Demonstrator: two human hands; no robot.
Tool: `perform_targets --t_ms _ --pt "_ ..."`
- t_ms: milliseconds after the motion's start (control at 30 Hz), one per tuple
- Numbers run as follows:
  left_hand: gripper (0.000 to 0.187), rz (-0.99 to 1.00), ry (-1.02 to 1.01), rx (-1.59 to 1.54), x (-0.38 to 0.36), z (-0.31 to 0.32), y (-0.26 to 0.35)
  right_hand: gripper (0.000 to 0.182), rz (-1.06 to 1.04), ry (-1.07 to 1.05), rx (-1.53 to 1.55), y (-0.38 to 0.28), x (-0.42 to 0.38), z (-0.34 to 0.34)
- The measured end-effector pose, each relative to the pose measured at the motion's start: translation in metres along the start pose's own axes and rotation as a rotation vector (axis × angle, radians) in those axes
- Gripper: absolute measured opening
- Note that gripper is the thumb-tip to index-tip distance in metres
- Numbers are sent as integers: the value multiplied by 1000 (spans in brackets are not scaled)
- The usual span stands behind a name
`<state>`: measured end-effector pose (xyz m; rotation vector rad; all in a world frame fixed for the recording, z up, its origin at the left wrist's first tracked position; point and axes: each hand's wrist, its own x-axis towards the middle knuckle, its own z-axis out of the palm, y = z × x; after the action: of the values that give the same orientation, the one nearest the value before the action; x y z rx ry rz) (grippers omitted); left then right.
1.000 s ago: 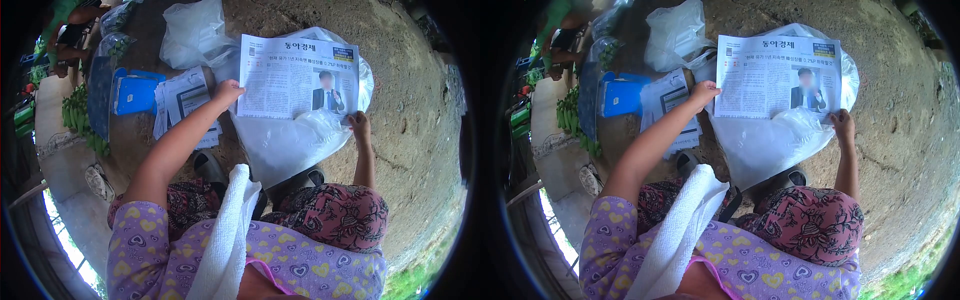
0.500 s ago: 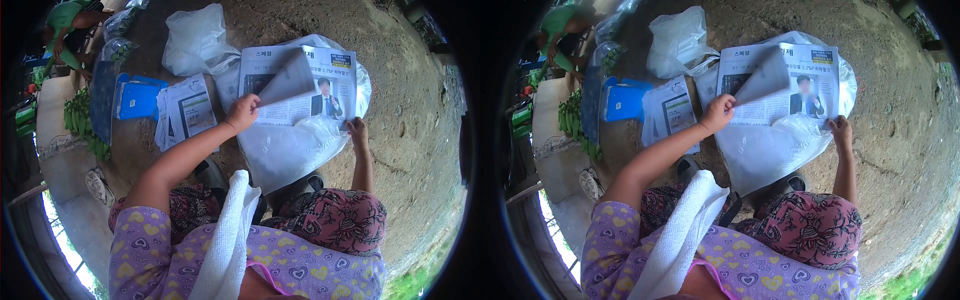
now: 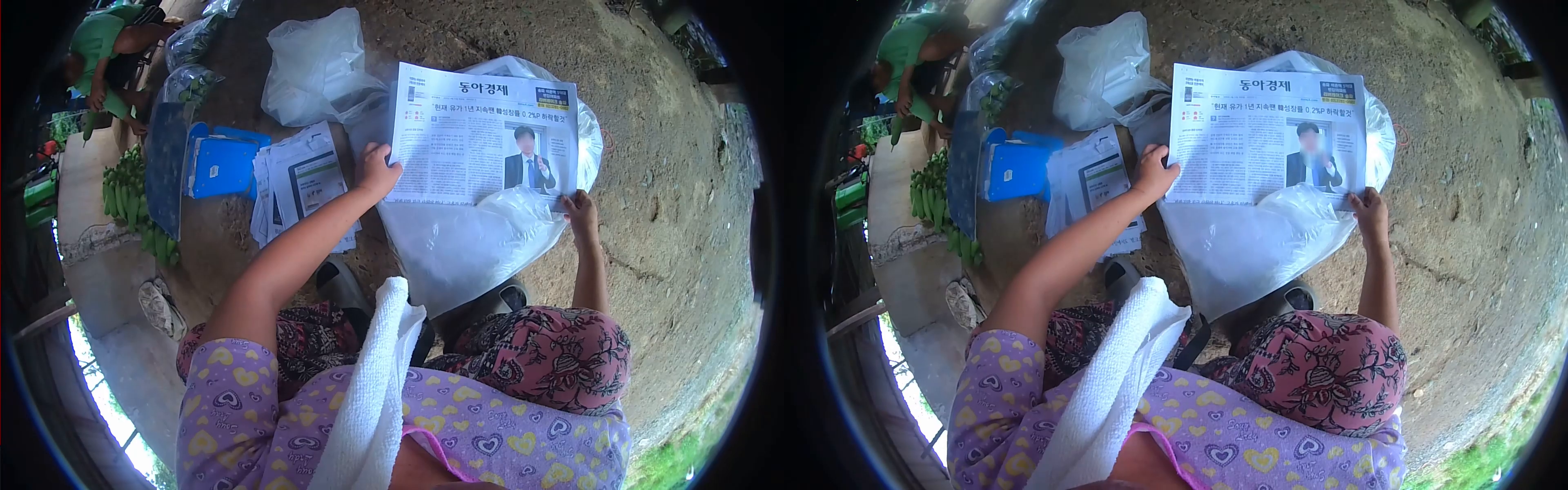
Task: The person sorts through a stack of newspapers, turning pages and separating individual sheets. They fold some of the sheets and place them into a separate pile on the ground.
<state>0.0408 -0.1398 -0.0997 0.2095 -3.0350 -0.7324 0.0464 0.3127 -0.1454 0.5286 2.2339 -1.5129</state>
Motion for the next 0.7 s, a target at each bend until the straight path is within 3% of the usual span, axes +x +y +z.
perform_targets --t_ms 100,200,300,400,700 --pt "28 68 -47 -9 1 -7 6 13 12 1 -3 0 1 0" --pt "28 -200 -186 -138 0 -13 22 15 10 37 12 -2 -1 3" --pt "32 -289 -215 -141 0 -14 30 17 -4 48 26 -3 -2 4" --pt "34 -84 -68 4 0 -8 21 17 -17 50 49 -2 -2 3" --pt "35 -141 -163 -94 -1 -1 12 17 -24 37 -1 -1 -1 1"
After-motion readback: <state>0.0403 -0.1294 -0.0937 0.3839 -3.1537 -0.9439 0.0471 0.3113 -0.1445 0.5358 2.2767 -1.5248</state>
